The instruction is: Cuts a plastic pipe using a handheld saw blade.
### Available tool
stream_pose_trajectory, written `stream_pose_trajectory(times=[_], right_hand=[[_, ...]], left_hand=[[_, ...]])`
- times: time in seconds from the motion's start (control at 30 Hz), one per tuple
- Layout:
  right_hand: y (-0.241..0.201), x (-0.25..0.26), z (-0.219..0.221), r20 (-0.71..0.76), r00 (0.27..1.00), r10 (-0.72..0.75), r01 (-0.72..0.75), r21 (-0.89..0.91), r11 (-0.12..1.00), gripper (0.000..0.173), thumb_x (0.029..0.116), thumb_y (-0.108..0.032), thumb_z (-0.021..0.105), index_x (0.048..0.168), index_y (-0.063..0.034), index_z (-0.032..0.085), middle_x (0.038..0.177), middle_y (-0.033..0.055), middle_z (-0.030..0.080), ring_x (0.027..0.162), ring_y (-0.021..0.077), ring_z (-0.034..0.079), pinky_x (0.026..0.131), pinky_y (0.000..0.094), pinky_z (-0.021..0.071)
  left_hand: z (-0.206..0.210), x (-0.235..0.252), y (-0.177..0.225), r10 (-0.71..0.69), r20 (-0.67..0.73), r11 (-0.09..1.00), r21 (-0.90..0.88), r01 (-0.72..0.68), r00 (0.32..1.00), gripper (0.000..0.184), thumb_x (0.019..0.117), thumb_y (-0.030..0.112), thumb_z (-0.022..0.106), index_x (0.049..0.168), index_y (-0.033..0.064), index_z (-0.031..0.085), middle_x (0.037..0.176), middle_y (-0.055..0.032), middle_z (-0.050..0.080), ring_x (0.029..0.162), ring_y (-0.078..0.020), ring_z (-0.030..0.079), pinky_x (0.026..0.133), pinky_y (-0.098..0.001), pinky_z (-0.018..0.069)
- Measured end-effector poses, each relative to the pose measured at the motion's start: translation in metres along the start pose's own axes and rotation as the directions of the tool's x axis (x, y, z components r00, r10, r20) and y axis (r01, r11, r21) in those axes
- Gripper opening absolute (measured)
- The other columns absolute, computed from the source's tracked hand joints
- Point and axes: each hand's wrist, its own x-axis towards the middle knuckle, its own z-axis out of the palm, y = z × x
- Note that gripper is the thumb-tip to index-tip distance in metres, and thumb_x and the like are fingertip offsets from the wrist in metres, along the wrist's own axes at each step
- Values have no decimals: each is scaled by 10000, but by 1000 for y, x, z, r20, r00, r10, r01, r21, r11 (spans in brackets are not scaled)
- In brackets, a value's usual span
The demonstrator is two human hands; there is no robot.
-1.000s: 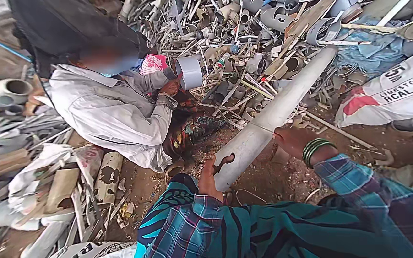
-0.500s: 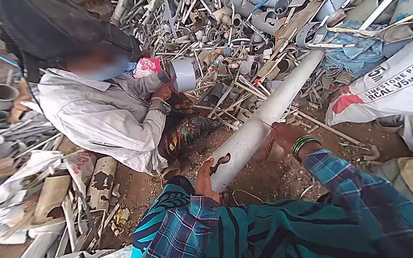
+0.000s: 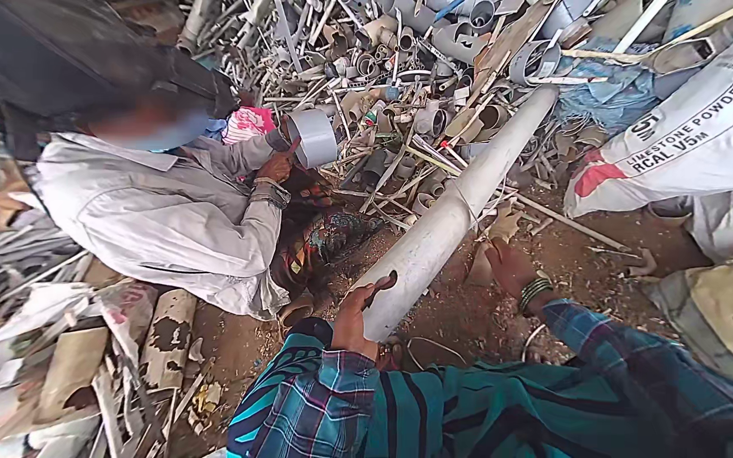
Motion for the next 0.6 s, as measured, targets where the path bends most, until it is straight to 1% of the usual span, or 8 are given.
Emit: stream_pose_trajectory(times=[0.07, 0.13, 0.27, 0.33, 0.4, 0.47, 0.53, 0.6], right_hand=[[2, -4, 0, -16, 1000, 0, 0, 45, 999, 436, 1142, -253, 316, 1317, 101, 500, 1047, 334, 635, 1022, 471, 644, 908, 593, 468], [-4, -30, 13, -7, 984, -177, 177, 25, 984, 424, 1126, -259, 373, 1265, 103, 545, 941, 311, 654, 912, 475, 668, 823, 607, 501], [-8, -67, 47, -137, 798, -587, 577, -108, 810, 395, 1037, -284, 482, 1040, 78, 640, 746, 241, 656, 639, 449, 688, 528, 567, 533], [1, -55, 46, -189, 846, -499, 496, -67, 866, 416, 1048, -261, 448, 1088, 106, 641, 768, 262, 664, 688, 469, 691, 592, 598, 539], [8, -33, 26, -121, 963, -241, 244, 6, 970, 407, 1109, -233, 381, 1224, 108, 571, 889, 306, 667, 865, 497, 683, 777, 626, 517], [9, -18, 8, -84, 995, -53, 56, 28, 998, 418, 1136, -237, 348, 1292, 104, 532, 991, 331, 660, 978, 490, 670, 877, 610, 493], [4, -27, 8, -49, 995, -81, 83, 35, 996, 408, 1134, -225, 353, 1282, 112, 531, 976, 326, 652, 953, 478, 664, 865, 598, 493], [-3, -51, 25, -18, 958, -285, 285, 14, 958, 395, 1106, -231, 412, 1199, 116, 577, 868, 302, 661, 832, 477, 682, 756, 603, 522]], left_hand=[[-2, 0, 0, 23, 88, 1000, -1, -23, 996, 216, 1036, 17, 388, 1062, -21, 599, 952, -111, 704, 805, -152, 692, 716, -305, 578], [-4, -3, 3, 27, 169, 1000, -18, -25, 985, 268, 1058, 14, 344, 1083, -27, 608, 968, -105, 717, 828, -151, 706, 742, -304, 589], [-2, -9, 24, -72, 203, 989, -116, 97, 977, 393, 1111, 162, 253, 1136, -1, 610, 943, -93, 713, 830, -167, 713, 735, -321, 598], [2, -12, 30, -122, 136, 978, -151, 143, 983, 385, 1113, 204, 260, 1127, 19, 598, 903, -85, 705, 803, -155, 710, 711, -315, 598], [3, -11, 27, -99, 96, 988, -110, 110, 990, 342, 1107, 192, 277, 1145, 23, 572, 908, -82, 682, 812, -138, 697, 710, -300, 589], [4, -11, 25, -76, 59, 992, -98, 81, 995, 301, 1104, 172, 301, 1174, 12, 546, 938, -98, 661, 837, -148, 684, 726, -308, 580], [6, -11, 25, -90, 1, 986, -138, 89, 996, 275, 1099, 168, 324, 1138, 18, 552, 907, -100, 669, 794, -161, 689, 692, -319, 585], [8, -10, 25, -93, -45, 984, -156, 85, 995, 245, 1086, 171, 348, 1090, 39, 555, 867, -89, 657, 756, -156, 675, 659, -320, 574]])
